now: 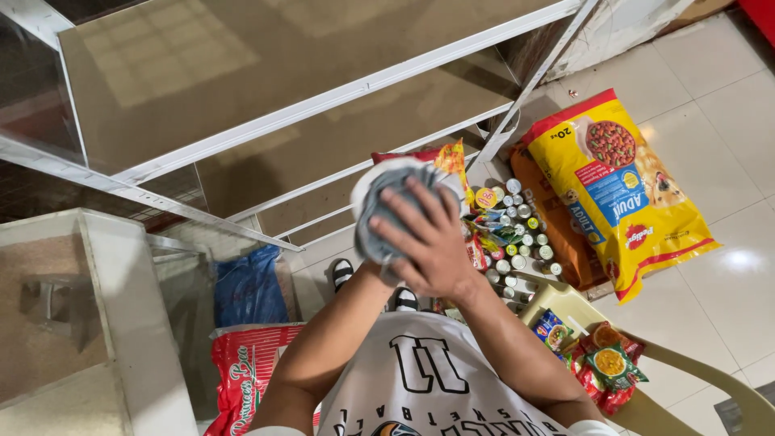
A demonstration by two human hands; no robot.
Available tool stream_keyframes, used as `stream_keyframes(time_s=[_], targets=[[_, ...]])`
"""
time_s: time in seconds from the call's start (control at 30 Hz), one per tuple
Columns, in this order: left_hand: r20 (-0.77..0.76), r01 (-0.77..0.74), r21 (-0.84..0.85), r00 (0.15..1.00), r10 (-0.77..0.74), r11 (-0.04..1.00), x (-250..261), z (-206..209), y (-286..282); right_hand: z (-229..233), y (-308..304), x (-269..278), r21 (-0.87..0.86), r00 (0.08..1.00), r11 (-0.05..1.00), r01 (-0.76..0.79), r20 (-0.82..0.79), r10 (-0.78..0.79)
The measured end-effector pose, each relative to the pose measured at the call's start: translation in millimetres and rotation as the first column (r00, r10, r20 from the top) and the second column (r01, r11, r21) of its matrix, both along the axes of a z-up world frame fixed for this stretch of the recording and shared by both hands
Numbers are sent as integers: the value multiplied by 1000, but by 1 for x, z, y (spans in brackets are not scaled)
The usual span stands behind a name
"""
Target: The person is wiping down packets of instant noodles with a cloth and organizing them onto a metal shelf.
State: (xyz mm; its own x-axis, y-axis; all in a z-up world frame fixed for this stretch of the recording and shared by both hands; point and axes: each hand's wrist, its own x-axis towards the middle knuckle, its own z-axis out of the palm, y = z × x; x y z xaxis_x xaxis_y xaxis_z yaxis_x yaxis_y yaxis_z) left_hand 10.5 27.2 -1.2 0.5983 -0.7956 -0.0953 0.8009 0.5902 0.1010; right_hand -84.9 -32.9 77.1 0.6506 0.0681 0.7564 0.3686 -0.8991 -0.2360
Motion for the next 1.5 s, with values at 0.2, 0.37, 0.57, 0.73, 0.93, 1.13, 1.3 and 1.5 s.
stream_keyframes(time_s=[0.2,0.37,0.57,0.73,0.93,1.13,1.3,1.5], targets=[[-4,-9,-3,1000,9,1000,-3,0,16,-18,-44,3,81,995,994,79,-67,-74],[-8,-6,-9,1000,6,1000,0,3,4,-9,-22,3,62,993,992,110,-39,-108],[1,5,-16,1000,-5,1000,3,6,4,-33,-17,-8,-21,996,999,-30,-83,28],[-18,5,-20,1000,-5,1000,-18,2,-4,-19,-50,-1,193,979,961,196,26,-205],[-37,-16,-36,999,15,999,-21,2,-15,-3,8,-16,31,1000,999,13,-10,-13],[-41,-59,-22,997,58,998,-26,1,-14,-17,-60,-15,173,958,953,250,101,-270],[-41,-14,-11,999,13,1000,-20,3,-18,-9,-12,-13,61,988,992,114,95,-120],[-44,-2,1,999,3,1000,-10,3,-1,-32,-44,-14,28,988,992,125,89,-127]])
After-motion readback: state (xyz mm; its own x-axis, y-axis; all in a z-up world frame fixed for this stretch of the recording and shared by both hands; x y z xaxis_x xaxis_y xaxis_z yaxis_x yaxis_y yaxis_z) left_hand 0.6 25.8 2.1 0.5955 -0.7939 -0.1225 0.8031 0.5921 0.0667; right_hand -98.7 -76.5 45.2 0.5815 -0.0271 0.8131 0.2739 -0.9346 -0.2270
